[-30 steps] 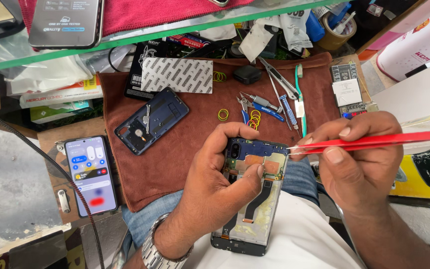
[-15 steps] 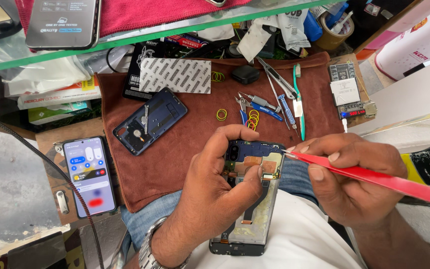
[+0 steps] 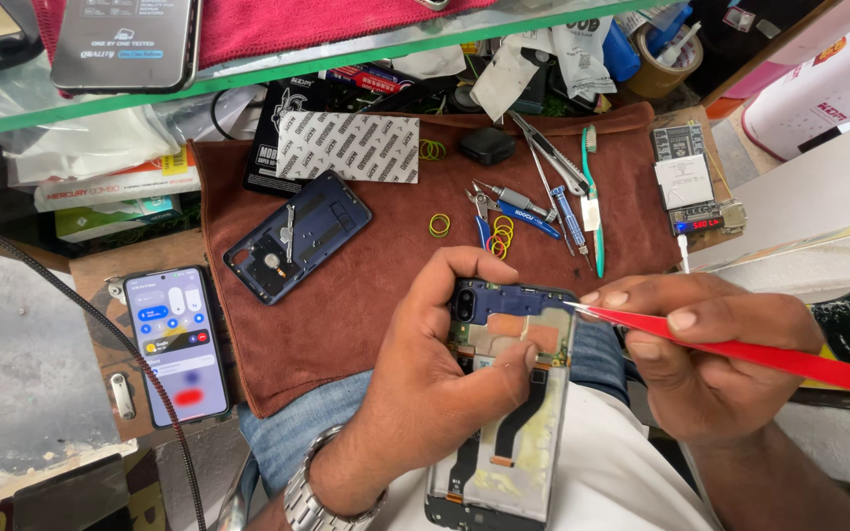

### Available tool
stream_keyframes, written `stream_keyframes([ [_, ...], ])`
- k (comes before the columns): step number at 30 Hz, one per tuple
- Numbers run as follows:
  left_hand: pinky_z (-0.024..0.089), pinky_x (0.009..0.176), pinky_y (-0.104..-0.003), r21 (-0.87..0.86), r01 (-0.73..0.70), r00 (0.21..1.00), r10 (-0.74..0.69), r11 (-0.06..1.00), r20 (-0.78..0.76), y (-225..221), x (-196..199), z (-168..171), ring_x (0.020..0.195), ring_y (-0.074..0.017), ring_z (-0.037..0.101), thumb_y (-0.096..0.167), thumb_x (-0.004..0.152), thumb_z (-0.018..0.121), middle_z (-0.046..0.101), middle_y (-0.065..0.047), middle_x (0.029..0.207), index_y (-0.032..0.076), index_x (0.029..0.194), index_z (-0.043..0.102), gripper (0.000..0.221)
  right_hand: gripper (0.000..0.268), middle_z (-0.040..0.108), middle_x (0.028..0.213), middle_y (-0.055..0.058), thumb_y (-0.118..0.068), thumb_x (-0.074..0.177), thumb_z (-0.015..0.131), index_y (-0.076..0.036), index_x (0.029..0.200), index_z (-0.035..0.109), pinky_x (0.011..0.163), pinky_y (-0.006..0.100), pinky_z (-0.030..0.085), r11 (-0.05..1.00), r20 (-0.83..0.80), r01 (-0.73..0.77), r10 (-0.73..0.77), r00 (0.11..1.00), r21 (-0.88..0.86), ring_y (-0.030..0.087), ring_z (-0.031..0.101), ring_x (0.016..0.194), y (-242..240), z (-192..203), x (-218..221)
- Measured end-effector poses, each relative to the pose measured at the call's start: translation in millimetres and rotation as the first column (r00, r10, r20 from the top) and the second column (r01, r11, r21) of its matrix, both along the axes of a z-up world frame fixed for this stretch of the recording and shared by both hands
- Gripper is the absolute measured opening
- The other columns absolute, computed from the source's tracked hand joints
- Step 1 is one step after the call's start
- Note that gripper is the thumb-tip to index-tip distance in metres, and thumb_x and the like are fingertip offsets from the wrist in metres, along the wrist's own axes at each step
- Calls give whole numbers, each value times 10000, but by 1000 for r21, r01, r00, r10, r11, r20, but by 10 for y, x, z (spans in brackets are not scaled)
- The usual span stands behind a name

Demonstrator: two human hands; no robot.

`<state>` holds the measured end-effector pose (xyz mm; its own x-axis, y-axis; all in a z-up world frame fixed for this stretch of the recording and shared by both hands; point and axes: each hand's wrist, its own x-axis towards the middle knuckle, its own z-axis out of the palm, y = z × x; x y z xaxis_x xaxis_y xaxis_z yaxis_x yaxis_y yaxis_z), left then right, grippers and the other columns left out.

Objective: The person disassembles a smartphone, removing the back cover and battery. They use a screwdriver to unscrew components and a red plastic tool to pry open the device. The person then handles the internal components and a separate screen assembly.

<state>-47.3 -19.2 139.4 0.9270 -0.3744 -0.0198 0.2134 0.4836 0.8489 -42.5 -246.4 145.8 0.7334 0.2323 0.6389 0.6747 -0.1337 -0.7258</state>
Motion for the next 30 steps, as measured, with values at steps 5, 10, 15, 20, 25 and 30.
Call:
stream_keyframes([
  [5, 532, 802, -209, -113, -16, 999, 20, 993, 33, -53, 5, -107, 925, -36, 596, 38, 951, 688, 645, -31, 1049, 30, 1330, 457, 444, 326, 704, 1076, 240, -122, 1018, 681, -123, 1243, 444, 786, 378, 676, 980, -110, 61, -40, 993, 189, 272, 767, 947, -35, -220, -88],
  [10, 515, 746, -209, -8, -41, 994, 42, 999, 98, -9, 17, -119, 887, -36, 583, 82, 1002, 654, 653, -38, 1019, 33, 1315, 483, 359, 261, 720, 1063, 239, -124, 1044, 733, -87, 1223, 547, 889, 411, 664, 967, -124, -3, 36, 992, 257, 272, 764, 993, -75, -334, -78],
  [15, 527, 782, -203, 188, -122, 965, 73, 975, 250, 13, 55, -124, 906, -28, 598, 156, 1045, 626, 679, -8, 1003, 31, 1277, 546, 276, 257, 732, 1027, 232, -141, 1034, 759, -66, 1196, 574, 898, 428, 651, 952, -138, 19, 25, 990, 307, 268, 773, 949, -41, -380, -12],
  [20, 525, 783, -223, 245, -184, 945, 103, 952, 310, 16, 107, -191, 924, -56, 591, 287, 1133, 499, 657, -43, 1021, 25, 1247, 576, 296, 205, 719, 1055, 225, -181, 1133, 650, -73, 1247, 517, 906, 431, 647, 875, -248, -3, 141, 958, 485, 258, 746, 949, 72, -319, 34],
  [25, 575, 828, -260, 137, -155, 973, 127, 978, 191, -8, 128, -230, 991, -98, 664, 354, 1138, 366, 688, -71, 1087, 16, 1259, 586, 420, 389, 669, 1134, 219, -200, 985, 623, 79, 1216, 481, 912, 388, 581, 779, -632, 132, 383, 674, 613, 239, 682, 1003, 109, -366, 140],
  [30, 533, 998, -304, 180, -295, 910, 219, 938, 351, 35, 210, -300, 1159, -160, 643, 327, 1153, 366, 670, -99, 1229, 10, 1366, 567, 432, 465, 630, 1210, 146, -30, 948, 739, -7, 1313, 452, 970, 335, 534, 868, -672, 10, 377, 638, 497, 164, 627, 1105, 185, -483, 94],
])
